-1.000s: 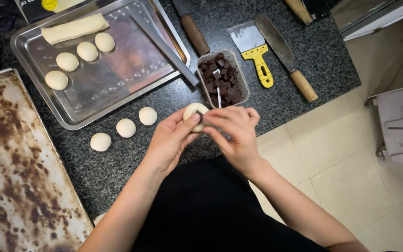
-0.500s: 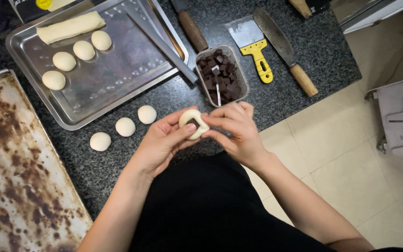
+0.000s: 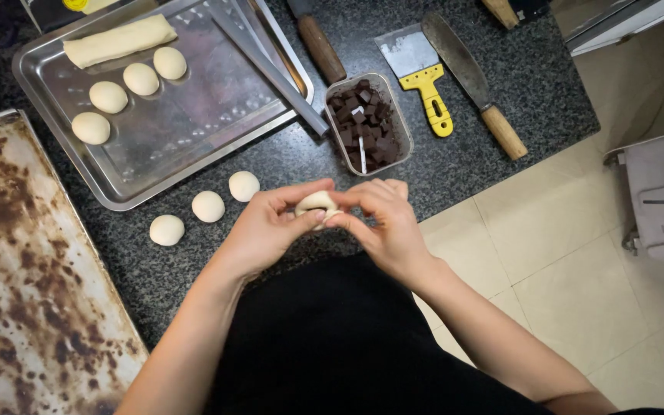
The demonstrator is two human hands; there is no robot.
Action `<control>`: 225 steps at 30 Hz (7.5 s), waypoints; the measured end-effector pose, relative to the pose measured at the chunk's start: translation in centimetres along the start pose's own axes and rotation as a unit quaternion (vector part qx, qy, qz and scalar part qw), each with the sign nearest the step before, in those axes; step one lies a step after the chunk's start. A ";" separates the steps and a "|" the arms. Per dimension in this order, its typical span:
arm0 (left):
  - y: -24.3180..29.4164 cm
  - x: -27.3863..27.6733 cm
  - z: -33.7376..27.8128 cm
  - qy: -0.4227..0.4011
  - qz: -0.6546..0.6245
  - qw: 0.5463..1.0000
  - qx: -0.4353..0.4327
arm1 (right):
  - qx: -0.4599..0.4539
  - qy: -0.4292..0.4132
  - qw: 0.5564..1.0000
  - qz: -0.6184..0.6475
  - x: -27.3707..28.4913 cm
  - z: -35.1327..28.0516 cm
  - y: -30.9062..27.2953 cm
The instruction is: Shaping crab-shaped dough and filling dough balls with dark chocolate pieces.
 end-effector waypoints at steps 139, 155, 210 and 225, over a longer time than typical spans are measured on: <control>4.2 27.2 -4.8 0.478 0.548 0.646 -0.234 | 0.097 0.023 0.981 -0.165 -13.8 2.5 8.8; 5.8 26.4 -0.5 0.471 0.615 0.620 -0.126 | 0.089 0.027 0.984 -0.152 -13.5 2.7 8.8; -6.7 1.6 3.1 0.007 0.553 0.828 0.091 | -0.157 0.312 0.930 -0.118 4.8 -5.9 18.3; -2.8 1.9 3.2 0.158 0.560 0.799 -0.152 | 0.096 -0.036 0.917 -0.387 3.3 5.1 13.0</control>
Point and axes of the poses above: each hand's wrist, its own z-axis towards the middle knuckle, its own x-axis out of the back of the hand, y = z × x, the point moved 9 cm from there along z, towards the middle knuckle, and after that the axes turned 1 degree about y, right-handed, at the moved point
